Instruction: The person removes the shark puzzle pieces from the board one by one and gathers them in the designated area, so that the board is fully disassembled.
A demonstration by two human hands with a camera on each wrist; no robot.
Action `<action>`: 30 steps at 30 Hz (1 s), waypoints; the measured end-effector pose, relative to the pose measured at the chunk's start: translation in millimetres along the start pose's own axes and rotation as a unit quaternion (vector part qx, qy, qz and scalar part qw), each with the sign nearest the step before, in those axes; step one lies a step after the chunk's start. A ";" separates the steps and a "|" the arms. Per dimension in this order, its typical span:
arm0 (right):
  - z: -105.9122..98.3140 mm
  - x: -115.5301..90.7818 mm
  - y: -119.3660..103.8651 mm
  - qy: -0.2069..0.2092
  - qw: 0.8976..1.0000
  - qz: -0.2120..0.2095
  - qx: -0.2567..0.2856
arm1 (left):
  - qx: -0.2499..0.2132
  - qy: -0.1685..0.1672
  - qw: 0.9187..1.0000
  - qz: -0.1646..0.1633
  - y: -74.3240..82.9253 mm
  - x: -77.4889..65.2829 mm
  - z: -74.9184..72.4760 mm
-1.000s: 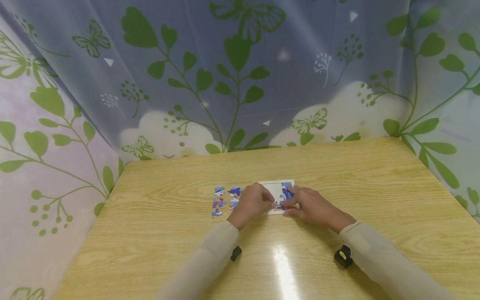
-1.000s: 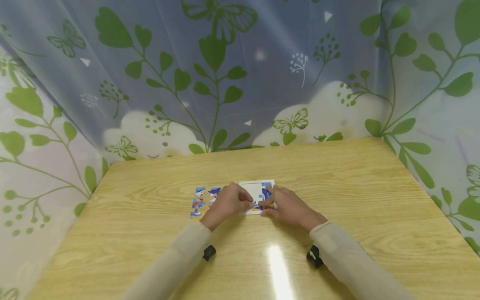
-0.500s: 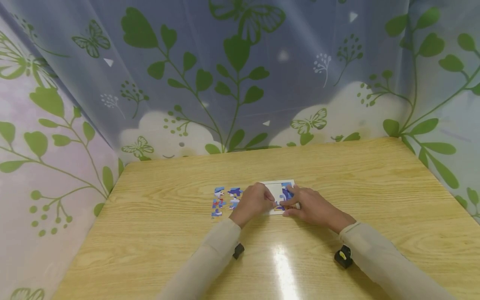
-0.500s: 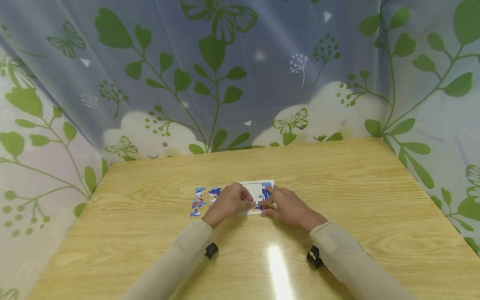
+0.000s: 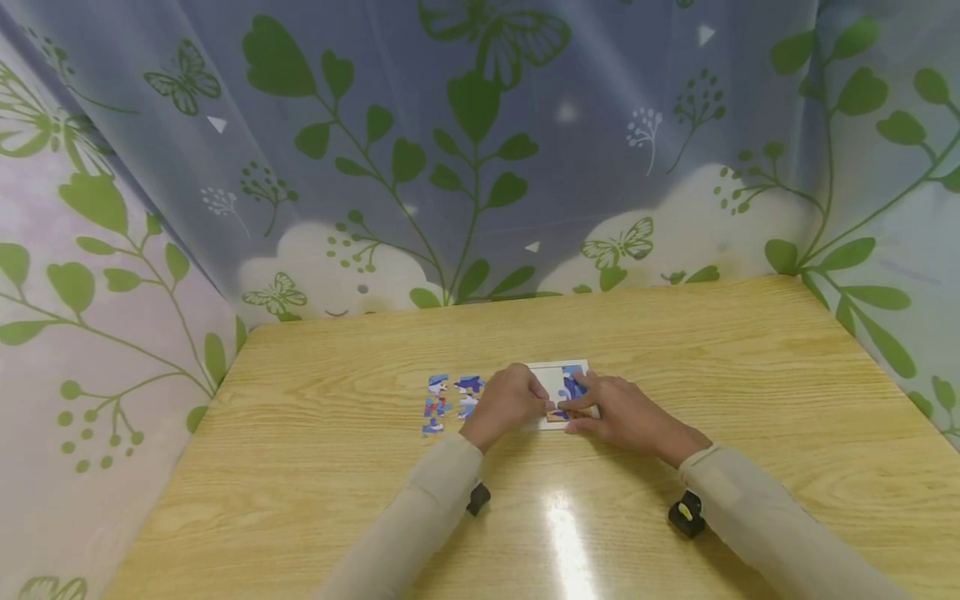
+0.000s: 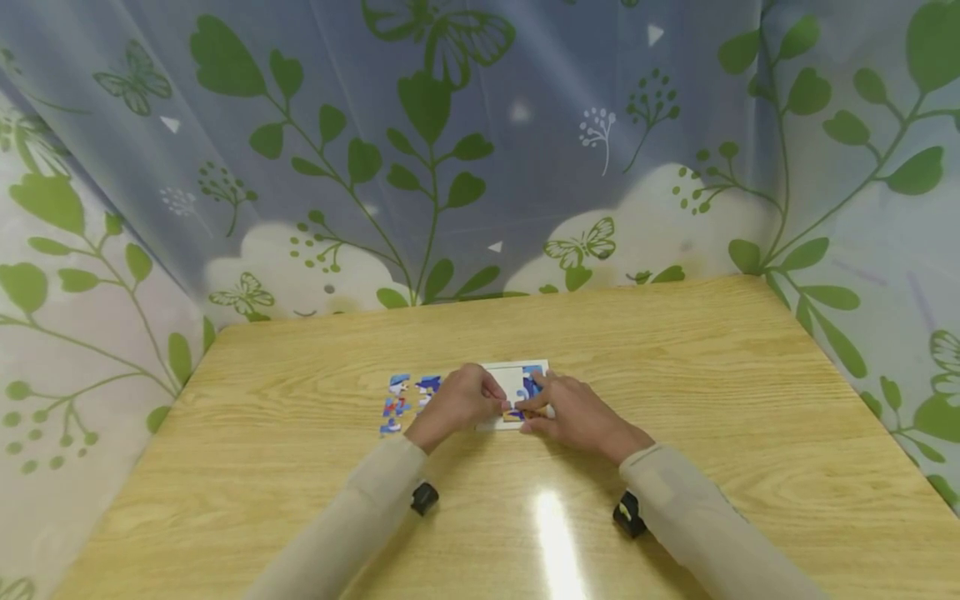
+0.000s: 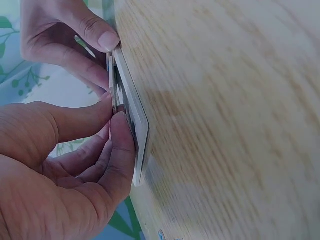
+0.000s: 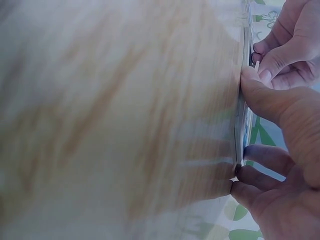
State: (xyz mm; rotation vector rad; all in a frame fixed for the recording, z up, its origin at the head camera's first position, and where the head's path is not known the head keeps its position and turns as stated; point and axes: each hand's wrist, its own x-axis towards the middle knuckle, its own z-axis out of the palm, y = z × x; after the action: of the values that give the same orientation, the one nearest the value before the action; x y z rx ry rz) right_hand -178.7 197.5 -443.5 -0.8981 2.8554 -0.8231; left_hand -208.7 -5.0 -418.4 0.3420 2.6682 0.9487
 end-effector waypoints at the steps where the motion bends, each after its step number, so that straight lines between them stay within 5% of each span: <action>1: 0.1 0.0 0.0 0.000 1.000 0.000 0.000 | -0.002 0.001 1.000 -0.001 -0.2 0.0 -0.3; 30: -0.4 0.6 2.7 -0.005 1.000 0.002 0.001 | -0.053 -0.010 0.998 -0.016 -6.0 -4.0 -5.0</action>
State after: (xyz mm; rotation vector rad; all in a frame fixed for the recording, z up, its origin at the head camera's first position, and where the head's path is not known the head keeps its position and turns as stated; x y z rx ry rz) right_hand -180.8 199.2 -444.5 -0.8945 2.8455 -0.8197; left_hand -207.5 -13.6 -417.8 0.2833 2.5862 1.0657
